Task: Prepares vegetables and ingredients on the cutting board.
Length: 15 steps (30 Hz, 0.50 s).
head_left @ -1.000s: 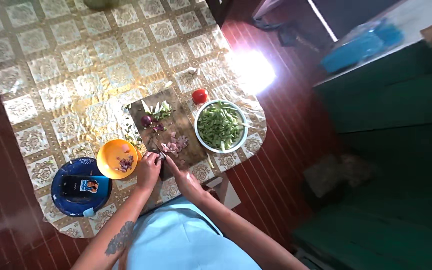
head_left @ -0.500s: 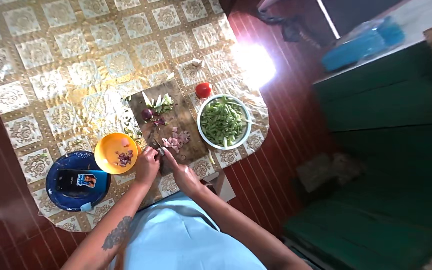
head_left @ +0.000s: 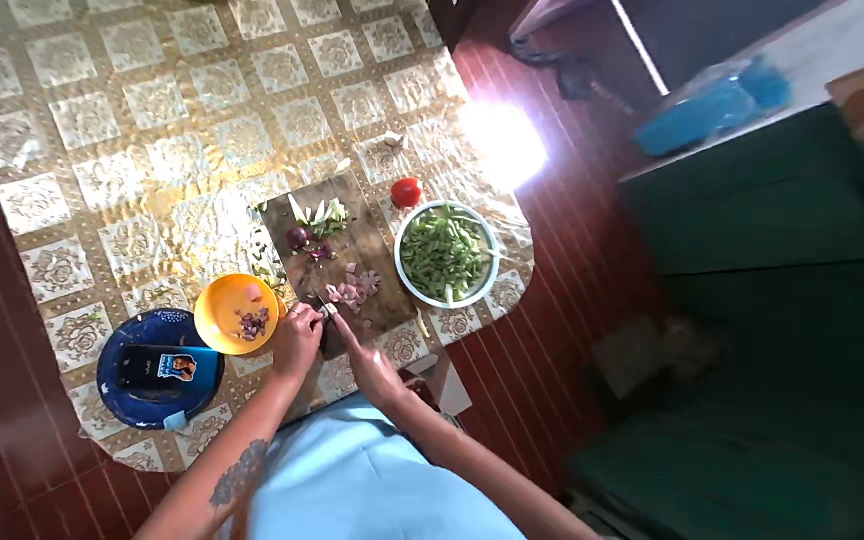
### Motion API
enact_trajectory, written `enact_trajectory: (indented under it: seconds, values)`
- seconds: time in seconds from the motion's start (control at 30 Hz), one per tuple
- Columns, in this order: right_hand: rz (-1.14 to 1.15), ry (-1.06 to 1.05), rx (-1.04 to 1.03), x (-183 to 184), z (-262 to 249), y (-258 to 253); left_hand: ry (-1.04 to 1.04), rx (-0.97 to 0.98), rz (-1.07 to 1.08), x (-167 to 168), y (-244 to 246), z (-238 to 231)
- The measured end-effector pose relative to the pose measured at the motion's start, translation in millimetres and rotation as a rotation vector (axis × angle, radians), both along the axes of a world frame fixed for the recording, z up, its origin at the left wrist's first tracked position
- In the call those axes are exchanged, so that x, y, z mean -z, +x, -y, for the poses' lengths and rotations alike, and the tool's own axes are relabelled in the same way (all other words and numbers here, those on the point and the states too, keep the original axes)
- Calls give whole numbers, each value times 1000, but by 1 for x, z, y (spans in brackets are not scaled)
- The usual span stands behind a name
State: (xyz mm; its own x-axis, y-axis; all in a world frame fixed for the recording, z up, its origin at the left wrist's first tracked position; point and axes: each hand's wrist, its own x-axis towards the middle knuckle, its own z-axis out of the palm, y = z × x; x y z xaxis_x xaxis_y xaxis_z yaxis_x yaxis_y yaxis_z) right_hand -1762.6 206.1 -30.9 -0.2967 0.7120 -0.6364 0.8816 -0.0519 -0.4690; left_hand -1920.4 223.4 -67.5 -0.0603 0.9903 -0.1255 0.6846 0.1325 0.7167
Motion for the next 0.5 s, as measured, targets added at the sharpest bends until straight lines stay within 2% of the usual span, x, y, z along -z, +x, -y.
enact_trajectory:
  seconds: [0.1, 0.27, 0.5]
  values:
    - [14, -74, -2, -12, 11, 14, 50, -6, 63, 7, -3, 6]
    - [-73, 62, 26, -32, 2, 15, 56, -69, 125, 5, -5, 10]
    - [34, -89, -67, -30, 3, 7, 52, -63, 48, 5, -2, 9]
